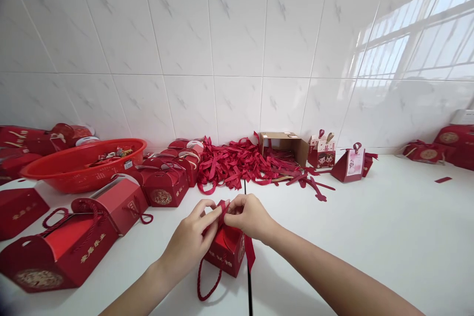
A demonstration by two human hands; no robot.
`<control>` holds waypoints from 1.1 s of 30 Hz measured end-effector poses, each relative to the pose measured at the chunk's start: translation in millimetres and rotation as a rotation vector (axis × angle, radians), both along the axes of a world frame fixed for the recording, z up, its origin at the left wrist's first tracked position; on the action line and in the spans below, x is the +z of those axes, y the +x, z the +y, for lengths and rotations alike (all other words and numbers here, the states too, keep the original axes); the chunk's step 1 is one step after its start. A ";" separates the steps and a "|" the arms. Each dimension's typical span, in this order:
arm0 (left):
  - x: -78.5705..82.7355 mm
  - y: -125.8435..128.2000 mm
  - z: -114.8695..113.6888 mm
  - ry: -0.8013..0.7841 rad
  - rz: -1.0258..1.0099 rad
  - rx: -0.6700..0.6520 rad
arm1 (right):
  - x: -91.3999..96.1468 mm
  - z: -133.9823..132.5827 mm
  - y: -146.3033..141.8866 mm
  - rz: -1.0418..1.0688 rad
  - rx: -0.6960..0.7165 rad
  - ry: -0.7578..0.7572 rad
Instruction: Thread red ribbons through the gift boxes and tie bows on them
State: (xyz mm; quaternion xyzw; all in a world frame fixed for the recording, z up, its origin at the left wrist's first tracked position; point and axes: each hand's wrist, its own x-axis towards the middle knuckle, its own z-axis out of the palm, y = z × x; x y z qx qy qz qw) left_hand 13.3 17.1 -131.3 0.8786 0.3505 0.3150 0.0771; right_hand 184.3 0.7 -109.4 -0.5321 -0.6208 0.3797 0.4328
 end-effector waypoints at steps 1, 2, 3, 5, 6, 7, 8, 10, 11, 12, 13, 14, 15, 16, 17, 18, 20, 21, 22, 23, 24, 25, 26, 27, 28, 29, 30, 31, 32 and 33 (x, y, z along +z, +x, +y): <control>-0.1 -0.6 -0.8 0.027 0.026 -0.001 | 0.0 2.3 2.3 0.001 0.039 0.002; 0.3 -1.1 -1.4 0.049 0.048 -0.004 | 0.0 4.5 4.8 -0.004 0.085 0.006; 1.2 -1.8 -1.7 0.067 0.064 -0.011 | 0.0 6.7 7.5 -0.012 0.134 0.013; 4.3 -3.5 -0.9 0.090 0.085 -0.046 | -0.3 10.3 12.8 -0.030 0.229 0.036; 6.5 -4.5 0.3 0.095 0.091 -0.078 | -0.5 11.8 15.2 -0.039 0.271 0.052; 8.8 -5.6 2.0 0.096 0.093 -0.117 | -0.9 13.2 17.2 -0.046 0.307 0.071; 11.0 -6.6 4.2 0.095 0.091 -0.160 | -1.2 14.4 18.9 -0.056 0.338 0.089; 14.6 -8.3 9.7 0.086 0.079 -0.233 | -1.6 16.8 21.3 -0.086 0.392 0.115; 15.5 -8.8 12.9 0.079 0.063 -0.261 | -1.6 17.9 22.0 -0.103 0.416 0.126; 15.7 -9.2 16.1 0.065 0.038 -0.285 | -1.4 18.9 22.4 -0.120 0.437 0.136; 15.2 -9.5 19.2 0.043 0.004 -0.307 | -1.0 19.8 22.6 -0.135 0.455 0.146; 14.1 -9.6 22.1 0.014 -0.036 -0.324 | -0.4 20.3 22.5 -0.151 0.469 0.154; 12.7 -9.6 24.5 -0.018 -0.077 -0.337 | 0.2 20.5 22.2 -0.164 0.476 0.160; 11.1 -9.4 26.2 -0.046 -0.114 -0.340 | 0.7 20.3 21.5 -0.174 0.475 0.164; 9.8 -9.0 27.2 -0.067 -0.142 -0.331 | 1.1 19.8 20.6 -0.179 0.465 0.165; 8.8 -8.5 27.2 -0.075 -0.159 -0.312 | 1.3 19.0 19.4 -0.179 0.450 0.164; 9.2 -7.8 25.0 -0.068 -0.158 -0.269 | 1.2 16.5 16.9 -0.176 0.413 0.158; 10.7 -7.9 23.1 -0.059 -0.143 -0.255 | 1.2 15.0 16.1 -0.181 0.394 0.157; 13.0 -8.6 21.0 -0.050 -0.124 -0.242 | 1.5 13.3 16.0 -0.197 0.374 0.160; 16.1 -10.0 19.0 -0.043 -0.106 -0.230 | 2.2 11.5 16.7 -0.222 0.355 0.167; 19.9 -12.3 17.4 -0.038 -0.086 -0.210 | 3.6 9.5 18.5 -0.257 0.336 0.176; 24.0 -15.3 16.1 -0.038 -0.062 -0.181 | 5.5 7.3 21.1 -0.299 0.318 0.185; 28.2 -18.9 15.4 -0.047 -0.031 -0.143 | 7.8 4.8 24.3 -0.345 0.301 0.188; 32.2 -22.6 14.9 -0.064 0.006 -0.102 | 10.4 1.9 27.8 -0.391 0.287 0.184; 35.8 -25.9 14.7 -0.091 0.048 -0.066 | 12.9 -1.2 30.9 -0.433 0.279 0.173; 38.7 -28.5 14.7 -0.126 0.084 -0.040 | 15.1 -4.4 33.3 -0.470 0.273 0.163; 40.7 -30.0 14.9 -0.168 0.103 -0.032 | 16.7 -7.6 34.6 -0.508 0.267 0.161; 41.7 -30.2 15.2 -0.215 0.096 -0.045 | 17.5 -10.6 34.6 -0.550 0.256 0.177; 41.8 -29.1 15.8 -0.270 0.063 -0.076 | 17.6 -13.2 33.4 -0.595 0.236 0.212; 41.2 -27.1 16.9 -0.336 0.015 -0.119 | 16.8 -15.3 31.5 -0.640 0.213 0.260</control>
